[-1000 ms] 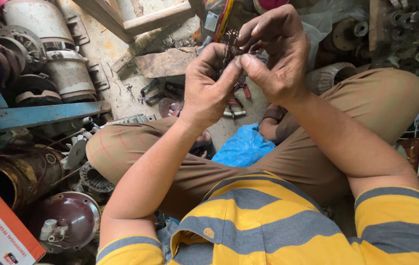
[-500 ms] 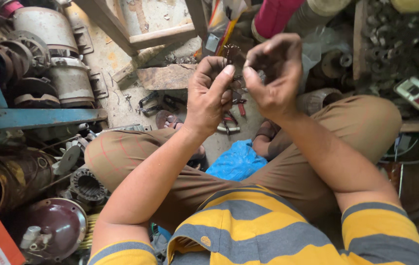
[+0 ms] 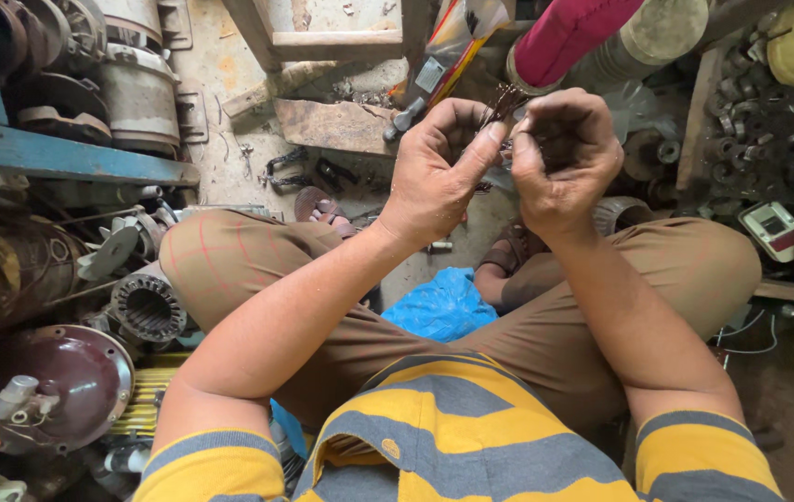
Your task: The person sits on the floor in a cluttered workshop and uses pliers to strip and twist wires on a small electrical component. They repeatedly adjust the wires and the component, working with their hands directly on the object.
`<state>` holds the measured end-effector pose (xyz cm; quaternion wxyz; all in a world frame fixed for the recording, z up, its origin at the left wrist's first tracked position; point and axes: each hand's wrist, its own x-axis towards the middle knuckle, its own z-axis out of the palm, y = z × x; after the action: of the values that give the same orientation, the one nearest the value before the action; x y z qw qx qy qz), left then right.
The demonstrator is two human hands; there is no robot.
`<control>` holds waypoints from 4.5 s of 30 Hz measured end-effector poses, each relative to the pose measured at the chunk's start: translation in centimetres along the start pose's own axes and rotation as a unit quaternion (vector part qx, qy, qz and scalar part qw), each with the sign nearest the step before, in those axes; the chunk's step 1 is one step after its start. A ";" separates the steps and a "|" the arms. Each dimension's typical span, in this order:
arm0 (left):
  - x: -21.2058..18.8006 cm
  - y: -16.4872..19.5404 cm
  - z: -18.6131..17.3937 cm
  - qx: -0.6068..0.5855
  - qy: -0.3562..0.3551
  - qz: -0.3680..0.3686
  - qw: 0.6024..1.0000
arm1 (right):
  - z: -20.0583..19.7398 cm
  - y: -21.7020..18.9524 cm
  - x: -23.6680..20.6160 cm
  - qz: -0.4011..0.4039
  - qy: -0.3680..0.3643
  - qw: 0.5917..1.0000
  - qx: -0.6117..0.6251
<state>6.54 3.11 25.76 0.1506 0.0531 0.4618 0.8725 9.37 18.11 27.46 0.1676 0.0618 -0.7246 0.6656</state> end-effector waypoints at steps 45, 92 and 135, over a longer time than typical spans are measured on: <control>-1.0 0.9 0.0 -0.066 0.004 -0.088 0.994 | 0.1 0.6 -0.3 0.001 0.032 0.999 0.015; -0.4 1.5 -1.1 -0.059 -0.081 -0.059 0.993 | -0.2 -1.9 -0.3 -0.077 -0.011 0.997 0.013; 0.8 1.2 -0.6 0.010 -0.072 -0.015 0.997 | -0.4 -3.2 2.1 0.082 -0.028 0.992 0.095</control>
<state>5.40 2.21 26.37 0.1960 0.1104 0.4588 0.8596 8.48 18.41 31.17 0.0860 0.0364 -0.6649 0.7410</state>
